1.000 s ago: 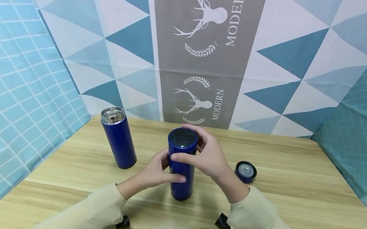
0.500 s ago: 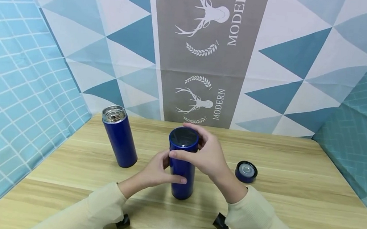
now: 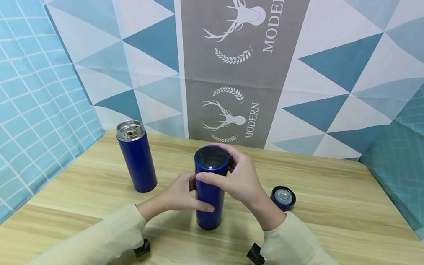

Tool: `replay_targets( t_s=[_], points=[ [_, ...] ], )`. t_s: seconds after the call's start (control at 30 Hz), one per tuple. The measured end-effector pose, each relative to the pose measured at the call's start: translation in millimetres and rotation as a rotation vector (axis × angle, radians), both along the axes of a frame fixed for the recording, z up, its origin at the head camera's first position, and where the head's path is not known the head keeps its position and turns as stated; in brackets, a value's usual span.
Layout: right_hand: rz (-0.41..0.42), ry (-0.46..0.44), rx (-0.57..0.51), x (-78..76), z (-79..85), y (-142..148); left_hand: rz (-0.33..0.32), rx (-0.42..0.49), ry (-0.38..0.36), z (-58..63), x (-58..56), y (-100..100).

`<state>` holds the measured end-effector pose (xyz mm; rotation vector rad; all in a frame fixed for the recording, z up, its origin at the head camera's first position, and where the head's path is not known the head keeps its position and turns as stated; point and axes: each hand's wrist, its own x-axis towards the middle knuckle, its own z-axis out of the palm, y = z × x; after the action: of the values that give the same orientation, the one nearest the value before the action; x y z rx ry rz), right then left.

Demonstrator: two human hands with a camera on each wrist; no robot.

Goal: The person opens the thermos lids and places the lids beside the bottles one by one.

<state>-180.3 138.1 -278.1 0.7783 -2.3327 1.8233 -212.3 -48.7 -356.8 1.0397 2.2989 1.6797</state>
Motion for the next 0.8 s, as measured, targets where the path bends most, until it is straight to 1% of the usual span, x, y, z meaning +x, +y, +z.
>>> replay_targets(
  t_s=[0.17, 0.37, 0.63, 0.8],
  points=[
    [0.040, 0.048, 0.012, -3.6, -3.6, 1.0, -0.008, -0.030, -0.027, -1.4, -3.8, -0.8],
    [0.091, 0.079, 0.007, -9.0, -4.2, 3.9, -0.010, -0.027, -0.017, -0.2, -7.3, 0.3],
    [0.175, 0.058, -0.020, -14.8, -6.7, 8.0, -0.032, -0.033, -0.009, -0.4, -8.2, 0.3],
    [0.263, 0.036, -0.062, -24.4, -7.9, 11.6, -0.035, -0.034, -0.001, 0.3, -11.8, 0.8]
  ],
)
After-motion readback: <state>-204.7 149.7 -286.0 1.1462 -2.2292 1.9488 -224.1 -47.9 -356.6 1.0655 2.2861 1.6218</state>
